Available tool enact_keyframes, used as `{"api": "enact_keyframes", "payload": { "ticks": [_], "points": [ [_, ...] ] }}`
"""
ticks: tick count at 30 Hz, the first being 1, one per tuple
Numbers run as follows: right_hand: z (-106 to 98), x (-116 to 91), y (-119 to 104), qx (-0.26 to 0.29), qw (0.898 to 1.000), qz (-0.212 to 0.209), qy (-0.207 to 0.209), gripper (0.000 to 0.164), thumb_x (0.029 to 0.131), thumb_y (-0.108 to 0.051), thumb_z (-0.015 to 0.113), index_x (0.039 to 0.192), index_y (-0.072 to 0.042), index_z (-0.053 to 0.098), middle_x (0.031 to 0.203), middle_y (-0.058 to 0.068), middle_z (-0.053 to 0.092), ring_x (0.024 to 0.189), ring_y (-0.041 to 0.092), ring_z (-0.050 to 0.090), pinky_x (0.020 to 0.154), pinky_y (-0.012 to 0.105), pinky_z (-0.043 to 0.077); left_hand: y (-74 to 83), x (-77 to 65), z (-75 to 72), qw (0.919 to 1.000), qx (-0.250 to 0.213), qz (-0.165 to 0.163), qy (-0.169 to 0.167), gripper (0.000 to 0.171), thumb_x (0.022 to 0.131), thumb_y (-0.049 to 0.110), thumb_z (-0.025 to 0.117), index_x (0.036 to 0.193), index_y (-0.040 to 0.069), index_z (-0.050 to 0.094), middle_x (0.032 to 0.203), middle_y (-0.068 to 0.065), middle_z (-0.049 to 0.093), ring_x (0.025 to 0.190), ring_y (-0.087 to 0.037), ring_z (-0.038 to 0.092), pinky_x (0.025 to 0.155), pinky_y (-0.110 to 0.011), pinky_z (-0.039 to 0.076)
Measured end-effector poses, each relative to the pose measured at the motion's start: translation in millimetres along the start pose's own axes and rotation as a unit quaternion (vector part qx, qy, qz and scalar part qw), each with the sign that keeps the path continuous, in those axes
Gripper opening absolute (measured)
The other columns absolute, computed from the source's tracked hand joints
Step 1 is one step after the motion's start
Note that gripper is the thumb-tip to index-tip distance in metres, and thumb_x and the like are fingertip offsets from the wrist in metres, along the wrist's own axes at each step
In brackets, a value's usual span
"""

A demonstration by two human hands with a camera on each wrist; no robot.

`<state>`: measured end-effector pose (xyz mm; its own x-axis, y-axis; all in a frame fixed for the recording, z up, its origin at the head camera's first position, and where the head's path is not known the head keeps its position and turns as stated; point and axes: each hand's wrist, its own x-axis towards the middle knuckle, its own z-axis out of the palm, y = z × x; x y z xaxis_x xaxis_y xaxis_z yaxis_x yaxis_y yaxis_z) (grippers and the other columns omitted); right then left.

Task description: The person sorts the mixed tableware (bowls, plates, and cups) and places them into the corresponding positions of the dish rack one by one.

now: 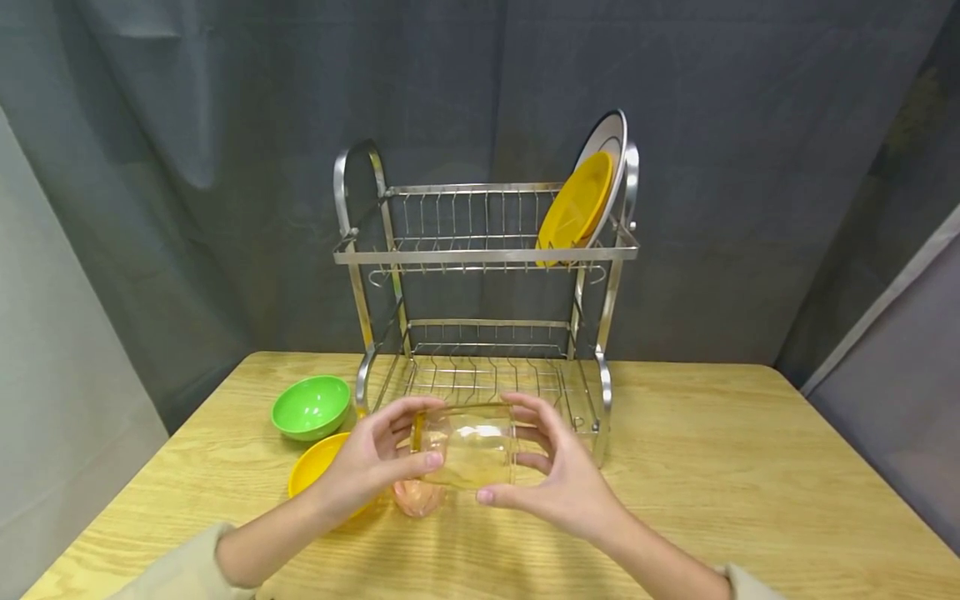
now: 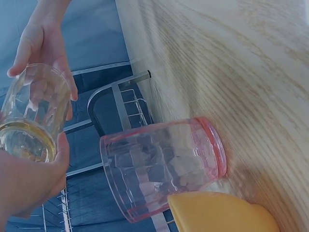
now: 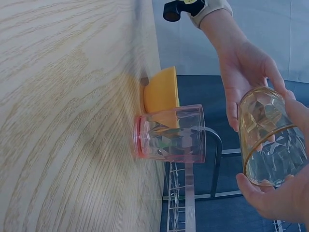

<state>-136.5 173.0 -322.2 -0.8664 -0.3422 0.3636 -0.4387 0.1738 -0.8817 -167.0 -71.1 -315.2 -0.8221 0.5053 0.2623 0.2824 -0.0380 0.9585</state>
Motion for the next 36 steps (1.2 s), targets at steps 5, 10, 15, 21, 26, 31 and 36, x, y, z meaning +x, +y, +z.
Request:
{"api": "enact_keyframes", "payload": {
  "ticks": [5, 10, 15, 21, 26, 31, 36],
  "points": [
    [0.6, 0.1, -0.5, -0.009, 1.0, -0.003, 0.006, 0.091, 0.073, -0.001, 0.083, 0.148, -0.009, 0.032, 0.147, 0.025, 0.039, 0.117, -0.003, 0.056, 0.093, 0.019, 0.056, 0.5, 0.1, -0.7, 1.0, 0.002, -0.002, 0.002, 0.062, 0.085, 0.018, 0.076, 0.137, 0.001, 0.048, 0.142, -0.021, 0.052, 0.115, -0.015, 0.058, 0.094, -0.017, 0.053],
    [-0.5, 1.0, -2.6, -0.022, 1.0, 0.009, 0.006, 0.093, 0.072, -0.005, 0.085, 0.148, -0.009, 0.032, 0.144, 0.027, 0.042, 0.125, 0.033, 0.056, 0.093, 0.017, 0.055, 1.2, 0.4, 0.5, 0.9999, 0.002, -0.01, 0.009, 0.062, 0.085, 0.018, 0.076, 0.137, 0.0, 0.049, 0.139, -0.021, 0.053, 0.115, -0.012, 0.056, 0.093, -0.017, 0.054],
    [-3.3, 3.7, -4.9, -0.038, 0.999, 0.01, 0.007, 0.093, 0.071, -0.007, 0.086, 0.148, -0.008, 0.033, 0.14, 0.027, 0.045, 0.121, 0.032, 0.058, 0.094, 0.016, 0.054, 3.1, 1.2, 1.7, 0.9997, 0.006, -0.013, 0.019, 0.061, 0.085, 0.018, 0.075, 0.137, 0.001, 0.049, 0.137, -0.02, 0.053, 0.114, -0.013, 0.055, 0.09, -0.017, 0.054],
    [-6.3, 3.9, -5.9, -0.038, 0.999, 0.0, 0.01, 0.093, 0.071, -0.008, 0.085, 0.148, -0.006, 0.033, 0.141, 0.026, 0.046, 0.112, -0.007, 0.057, 0.095, 0.016, 0.053, 6.8, 3.3, 2.6, 0.9995, 0.017, -0.014, 0.023, 0.06, 0.085, 0.017, 0.075, 0.137, 0.002, 0.049, 0.136, -0.019, 0.054, 0.113, -0.013, 0.056, 0.091, -0.018, 0.054],
    [-9.9, 4.4, -7.4, -0.039, 0.999, -0.01, 0.016, 0.088, 0.073, -0.005, 0.084, 0.146, -0.004, 0.035, 0.143, 0.025, 0.047, 0.117, -0.011, 0.052, 0.096, 0.015, 0.052, 9.5, 4.3, 2.1, 0.9991, 0.013, -0.02, 0.035, 0.059, 0.084, 0.014, 0.076, 0.136, 0.005, 0.05, 0.136, -0.018, 0.055, 0.113, -0.013, 0.056, 0.092, -0.018, 0.053],
    [-17.5, 5.4, -8.9, -0.031, 0.999, -0.015, 0.028, 0.078, 0.078, -0.002, 0.079, 0.144, -0.004, 0.038, 0.14, 0.018, 0.05, 0.117, -0.008, 0.055, 0.095, 0.016, 0.054, 12.3, 6.0, 0.7, 0.9989, 0.016, -0.019, 0.04, 0.059, 0.083, 0.012, 0.076, 0.136, 0.004, 0.051, 0.135, -0.018, 0.055, 0.113, -0.013, 0.056, 0.092, -0.018, 0.053],
    [-27.5, 4.8, -9.4, -0.022, 0.998, -0.031, 0.044, 0.068, 0.084, 0.003, 0.071, 0.144, -0.002, 0.038, 0.136, -0.006, 0.057, 0.118, -0.002, 0.058, 0.093, 0.015, 0.054, 15.5, 9.2, -2.1, 0.9989, 0.026, -0.008, 0.039, 0.059, 0.082, 0.007, 0.075, 0.136, 0.004, 0.051, 0.136, -0.019, 0.055, 0.114, -0.017, 0.056, 0.092, -0.017, 0.054]
  ]
}}
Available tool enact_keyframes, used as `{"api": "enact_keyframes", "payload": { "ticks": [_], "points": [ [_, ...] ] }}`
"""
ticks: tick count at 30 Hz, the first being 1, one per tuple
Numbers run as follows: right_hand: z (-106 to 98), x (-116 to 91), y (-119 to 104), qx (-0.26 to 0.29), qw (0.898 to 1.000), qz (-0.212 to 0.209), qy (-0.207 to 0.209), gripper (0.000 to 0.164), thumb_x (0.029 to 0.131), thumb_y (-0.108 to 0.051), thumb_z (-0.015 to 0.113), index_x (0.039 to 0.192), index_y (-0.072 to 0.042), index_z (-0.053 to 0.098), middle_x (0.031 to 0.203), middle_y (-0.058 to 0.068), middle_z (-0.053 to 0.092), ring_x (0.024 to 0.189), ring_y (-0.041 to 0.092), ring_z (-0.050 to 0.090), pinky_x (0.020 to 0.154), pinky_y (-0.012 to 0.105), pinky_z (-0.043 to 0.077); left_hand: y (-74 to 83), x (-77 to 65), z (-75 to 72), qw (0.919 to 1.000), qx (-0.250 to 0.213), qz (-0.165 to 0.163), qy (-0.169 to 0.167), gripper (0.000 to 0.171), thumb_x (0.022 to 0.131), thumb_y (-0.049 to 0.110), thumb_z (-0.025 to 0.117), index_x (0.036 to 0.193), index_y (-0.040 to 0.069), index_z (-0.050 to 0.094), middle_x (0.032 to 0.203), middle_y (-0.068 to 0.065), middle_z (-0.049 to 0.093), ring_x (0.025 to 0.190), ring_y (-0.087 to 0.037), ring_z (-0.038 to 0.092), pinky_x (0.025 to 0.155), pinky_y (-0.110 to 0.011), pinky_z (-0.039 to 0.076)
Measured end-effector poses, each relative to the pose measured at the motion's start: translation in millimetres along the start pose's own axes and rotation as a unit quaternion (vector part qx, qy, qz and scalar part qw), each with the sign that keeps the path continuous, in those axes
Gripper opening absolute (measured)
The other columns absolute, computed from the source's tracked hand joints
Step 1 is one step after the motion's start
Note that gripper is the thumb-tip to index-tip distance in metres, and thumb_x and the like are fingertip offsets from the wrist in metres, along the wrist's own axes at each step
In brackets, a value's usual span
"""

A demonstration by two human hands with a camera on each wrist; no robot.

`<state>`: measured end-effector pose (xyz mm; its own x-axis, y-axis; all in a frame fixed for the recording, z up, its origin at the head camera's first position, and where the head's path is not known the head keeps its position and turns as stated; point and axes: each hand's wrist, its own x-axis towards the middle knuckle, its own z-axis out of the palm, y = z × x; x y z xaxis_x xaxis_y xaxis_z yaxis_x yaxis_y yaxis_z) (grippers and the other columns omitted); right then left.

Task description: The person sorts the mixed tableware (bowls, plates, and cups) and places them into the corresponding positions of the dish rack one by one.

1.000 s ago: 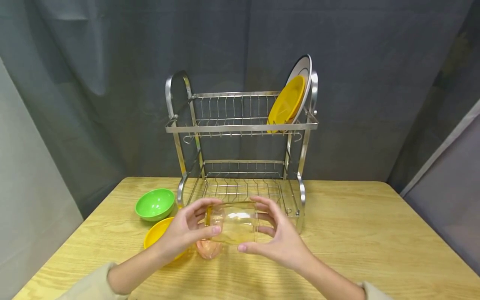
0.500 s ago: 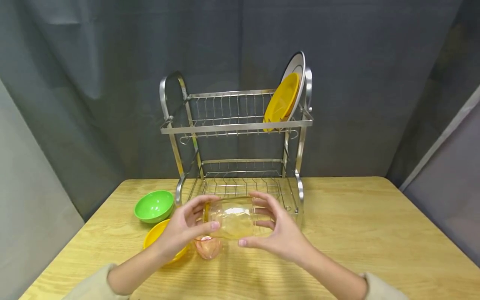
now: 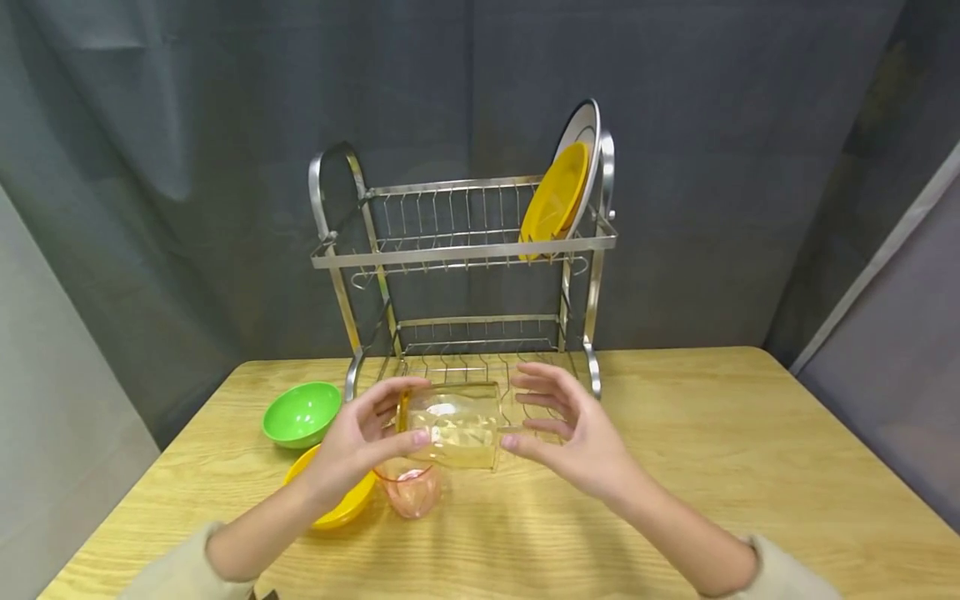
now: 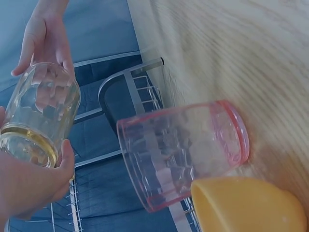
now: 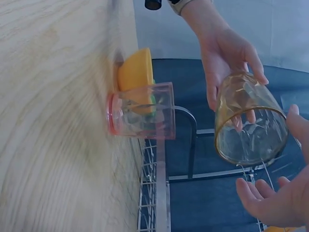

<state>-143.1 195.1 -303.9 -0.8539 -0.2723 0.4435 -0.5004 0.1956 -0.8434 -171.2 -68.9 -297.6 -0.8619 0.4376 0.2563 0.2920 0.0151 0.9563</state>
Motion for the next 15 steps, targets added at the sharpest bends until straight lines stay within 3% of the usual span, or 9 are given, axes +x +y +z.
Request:
{"api": "enact_keyframes", "payload": {
  "ticks": [6, 15],
  "points": [
    [-10.2, 1.7, -3.0, 0.007, 1.0, 0.005, 0.021, 0.061, 0.087, 0.004, 0.067, 0.142, -0.002, 0.041, 0.131, -0.013, 0.06, 0.114, -0.001, 0.062, 0.092, 0.014, 0.054, 3.3, 4.6, -8.0, 0.9999, 0.013, 0.004, 0.006, 0.059, 0.083, 0.009, 0.076, 0.136, 0.005, 0.051, 0.135, -0.018, 0.055, 0.118, -0.024, 0.056, 0.092, -0.017, 0.054],
    [-20.6, 4.1, 0.0, -0.053, 0.997, 0.024, 0.059, 0.053, 0.09, -0.002, 0.067, 0.138, -0.001, 0.045, 0.121, -0.021, 0.061, 0.107, -0.005, 0.061, 0.09, 0.009, 0.053, -1.1, 14.4, -19.7, 0.9981, 0.057, 0.011, 0.023, 0.056, 0.083, 0.016, 0.077, 0.133, 0.009, 0.055, 0.135, -0.012, 0.059, 0.114, -0.017, 0.058, 0.089, -0.02, 0.054]
  ]
}}
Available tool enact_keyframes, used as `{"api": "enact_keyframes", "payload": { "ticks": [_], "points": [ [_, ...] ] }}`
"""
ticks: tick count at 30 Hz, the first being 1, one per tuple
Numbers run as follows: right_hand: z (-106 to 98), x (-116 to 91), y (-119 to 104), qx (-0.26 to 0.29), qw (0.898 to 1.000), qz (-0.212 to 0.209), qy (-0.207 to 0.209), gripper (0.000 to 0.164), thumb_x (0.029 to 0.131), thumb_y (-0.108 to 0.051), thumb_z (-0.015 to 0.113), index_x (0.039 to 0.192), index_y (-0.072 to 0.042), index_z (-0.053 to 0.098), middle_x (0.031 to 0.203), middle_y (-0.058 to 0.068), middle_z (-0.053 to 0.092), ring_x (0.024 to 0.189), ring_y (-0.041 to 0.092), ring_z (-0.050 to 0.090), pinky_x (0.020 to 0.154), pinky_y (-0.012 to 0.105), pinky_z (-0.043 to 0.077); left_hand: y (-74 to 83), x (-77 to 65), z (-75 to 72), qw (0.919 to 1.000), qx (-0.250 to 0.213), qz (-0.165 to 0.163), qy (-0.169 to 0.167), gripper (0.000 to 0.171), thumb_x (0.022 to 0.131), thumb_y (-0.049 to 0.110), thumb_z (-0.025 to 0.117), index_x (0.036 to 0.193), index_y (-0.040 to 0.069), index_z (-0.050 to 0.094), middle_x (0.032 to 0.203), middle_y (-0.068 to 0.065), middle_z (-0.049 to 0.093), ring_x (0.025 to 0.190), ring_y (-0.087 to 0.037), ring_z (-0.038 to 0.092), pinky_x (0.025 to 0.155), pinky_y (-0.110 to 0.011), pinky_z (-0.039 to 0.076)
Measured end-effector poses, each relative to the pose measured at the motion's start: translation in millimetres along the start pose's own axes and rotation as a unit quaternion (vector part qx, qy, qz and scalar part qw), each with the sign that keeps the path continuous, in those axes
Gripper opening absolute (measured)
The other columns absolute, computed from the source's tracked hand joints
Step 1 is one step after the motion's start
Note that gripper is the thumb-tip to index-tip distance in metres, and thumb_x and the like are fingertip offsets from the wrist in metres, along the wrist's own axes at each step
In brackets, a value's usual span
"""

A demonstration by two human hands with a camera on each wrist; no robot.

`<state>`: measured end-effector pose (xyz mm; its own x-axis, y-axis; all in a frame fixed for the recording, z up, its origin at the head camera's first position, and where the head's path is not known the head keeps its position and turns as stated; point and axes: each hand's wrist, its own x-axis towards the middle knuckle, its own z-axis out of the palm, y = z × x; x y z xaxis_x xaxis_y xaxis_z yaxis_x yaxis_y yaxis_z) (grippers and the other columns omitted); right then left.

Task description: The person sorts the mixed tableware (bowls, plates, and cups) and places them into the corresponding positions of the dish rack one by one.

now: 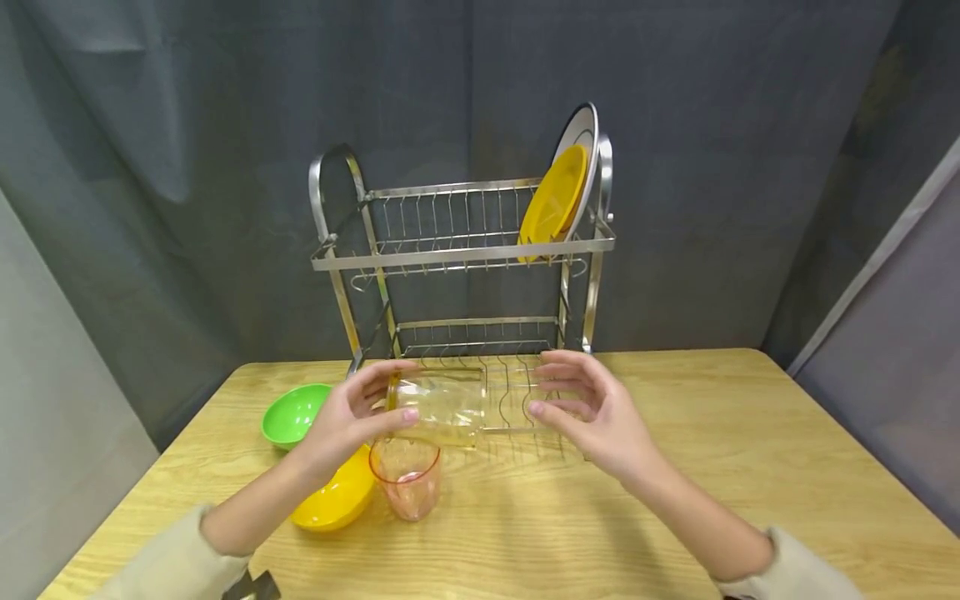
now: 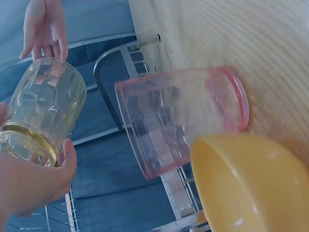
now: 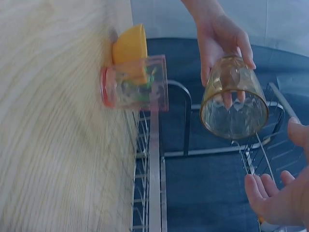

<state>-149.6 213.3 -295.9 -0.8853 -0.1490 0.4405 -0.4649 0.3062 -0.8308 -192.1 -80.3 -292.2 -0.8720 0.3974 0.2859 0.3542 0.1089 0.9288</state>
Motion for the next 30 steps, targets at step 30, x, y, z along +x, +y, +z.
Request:
{"api": "enact_keyframes", "payload": {
  "ticks": [30],
  "points": [
    [-34.2, 31.7, 38.5, -0.052, 0.989, -0.113, 0.081, 0.031, 0.083, 0.014, 0.066, 0.113, 0.013, 0.058, 0.103, -0.018, 0.068, 0.094, -0.006, 0.065, 0.083, 0.007, 0.053, -6.5, 41.5, -23.4, 0.9844, 0.169, -0.037, 0.033, 0.057, 0.079, 0.025, 0.082, 0.131, 0.021, 0.059, 0.132, -0.004, 0.064, 0.12, -0.026, 0.059, 0.102, -0.046, 0.05]
  ]
}}
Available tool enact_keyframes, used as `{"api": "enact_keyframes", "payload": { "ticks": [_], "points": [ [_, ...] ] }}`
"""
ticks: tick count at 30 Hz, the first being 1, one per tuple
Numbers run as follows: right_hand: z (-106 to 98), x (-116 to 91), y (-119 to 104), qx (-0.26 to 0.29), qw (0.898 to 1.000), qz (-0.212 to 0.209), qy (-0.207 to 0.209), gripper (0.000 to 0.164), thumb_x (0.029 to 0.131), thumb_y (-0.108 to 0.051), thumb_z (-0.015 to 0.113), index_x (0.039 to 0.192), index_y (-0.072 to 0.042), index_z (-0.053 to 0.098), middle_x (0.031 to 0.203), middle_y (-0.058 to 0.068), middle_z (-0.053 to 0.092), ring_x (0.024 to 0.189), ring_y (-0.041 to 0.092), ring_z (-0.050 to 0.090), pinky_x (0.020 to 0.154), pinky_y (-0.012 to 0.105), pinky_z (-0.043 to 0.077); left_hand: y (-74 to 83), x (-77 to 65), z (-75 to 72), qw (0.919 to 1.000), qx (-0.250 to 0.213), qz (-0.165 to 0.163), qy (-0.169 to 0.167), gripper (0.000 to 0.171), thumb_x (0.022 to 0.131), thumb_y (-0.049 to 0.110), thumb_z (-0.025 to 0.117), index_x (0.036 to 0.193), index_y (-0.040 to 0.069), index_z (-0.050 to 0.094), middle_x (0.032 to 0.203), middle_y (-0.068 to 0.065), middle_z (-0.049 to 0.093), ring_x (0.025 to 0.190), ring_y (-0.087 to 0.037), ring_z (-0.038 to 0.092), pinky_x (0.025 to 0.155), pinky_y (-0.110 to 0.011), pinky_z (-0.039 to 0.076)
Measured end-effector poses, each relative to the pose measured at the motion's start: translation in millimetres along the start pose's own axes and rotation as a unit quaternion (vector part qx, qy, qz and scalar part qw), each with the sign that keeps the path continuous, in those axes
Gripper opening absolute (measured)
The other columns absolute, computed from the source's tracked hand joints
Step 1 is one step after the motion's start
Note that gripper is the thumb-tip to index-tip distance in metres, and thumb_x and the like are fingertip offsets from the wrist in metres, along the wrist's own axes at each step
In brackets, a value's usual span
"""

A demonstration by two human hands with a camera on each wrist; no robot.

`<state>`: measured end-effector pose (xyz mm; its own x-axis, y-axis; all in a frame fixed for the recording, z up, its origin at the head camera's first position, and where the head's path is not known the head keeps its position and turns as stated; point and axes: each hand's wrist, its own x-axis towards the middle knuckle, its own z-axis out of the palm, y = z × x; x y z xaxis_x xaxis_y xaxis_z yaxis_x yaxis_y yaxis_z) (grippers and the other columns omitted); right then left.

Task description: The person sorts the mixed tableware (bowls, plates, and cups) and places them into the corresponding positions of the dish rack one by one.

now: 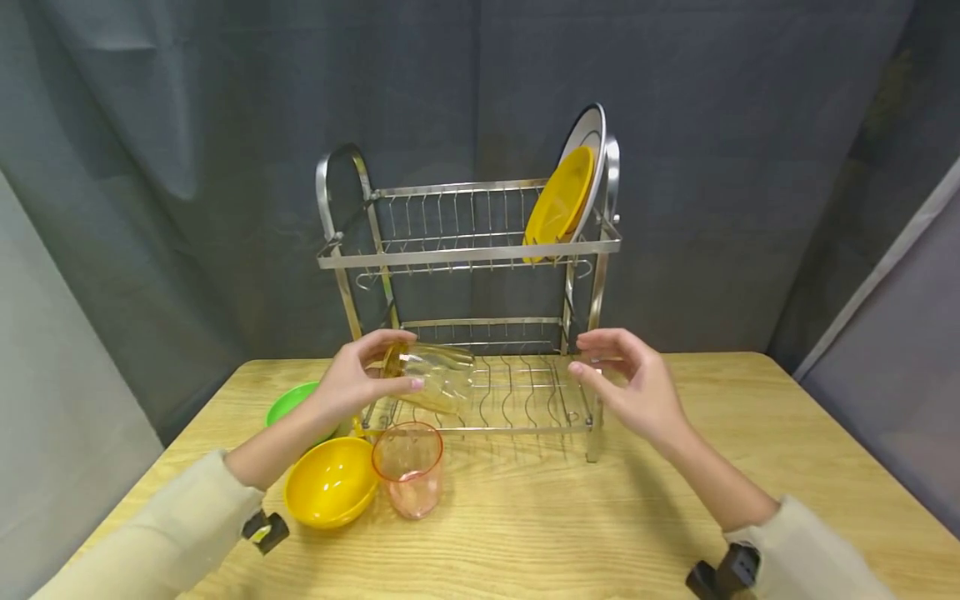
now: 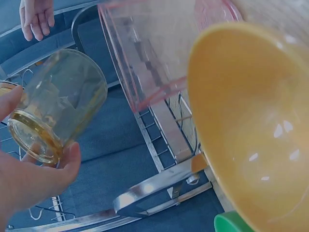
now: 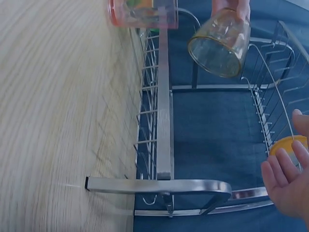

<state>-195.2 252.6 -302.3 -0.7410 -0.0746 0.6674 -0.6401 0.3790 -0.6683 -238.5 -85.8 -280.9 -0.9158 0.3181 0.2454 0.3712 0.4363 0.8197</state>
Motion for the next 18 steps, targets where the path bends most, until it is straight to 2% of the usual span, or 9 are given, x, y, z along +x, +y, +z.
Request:
{"api": "enact_keyframes", "payload": {
  "ticks": [7, 13, 18],
  "points": [
    [-5.1, 5.4, 10.1, -0.023, 0.999, 0.016, 0.023, 0.029, 0.086, 0.009, 0.067, 0.113, 0.011, 0.059, 0.102, -0.024, 0.067, 0.093, -0.009, 0.065, 0.082, 0.005, 0.052, -1.8, 6.9, -2.6, 0.9988, 0.047, 0.007, 0.014, 0.059, 0.076, 0.027, 0.083, 0.13, 0.022, 0.06, 0.131, -0.003, 0.064, 0.116, -0.026, 0.06, 0.1, -0.046, 0.051],
    [-8.8, 13.7, 21.2, -0.03, 0.997, 0.039, 0.056, 0.029, 0.088, 0.003, 0.068, 0.115, 0.005, 0.059, 0.101, -0.027, 0.065, 0.093, -0.011, 0.063, 0.081, 0.003, 0.051, -5.7, 14.2, -4.4, 0.9966, 0.079, 0.013, 0.022, 0.061, 0.075, 0.028, 0.084, 0.13, 0.02, 0.06, 0.131, -0.003, 0.064, 0.122, -0.027, 0.058, 0.102, -0.048, 0.05],
    [-11.9, 21.3, 31.3, -0.032, 0.995, 0.066, 0.064, 0.033, 0.09, -0.001, 0.067, 0.121, 0.0, 0.057, 0.104, -0.028, 0.062, 0.095, -0.013, 0.061, 0.081, 0.001, 0.049, -6.9, 20.8, -4.6, 0.9939, 0.107, 0.01, 0.023, 0.062, 0.074, 0.029, 0.085, 0.129, 0.018, 0.06, 0.127, -0.005, 0.066, 0.122, -0.03, 0.058, 0.101, -0.05, 0.05]
  ]
}}
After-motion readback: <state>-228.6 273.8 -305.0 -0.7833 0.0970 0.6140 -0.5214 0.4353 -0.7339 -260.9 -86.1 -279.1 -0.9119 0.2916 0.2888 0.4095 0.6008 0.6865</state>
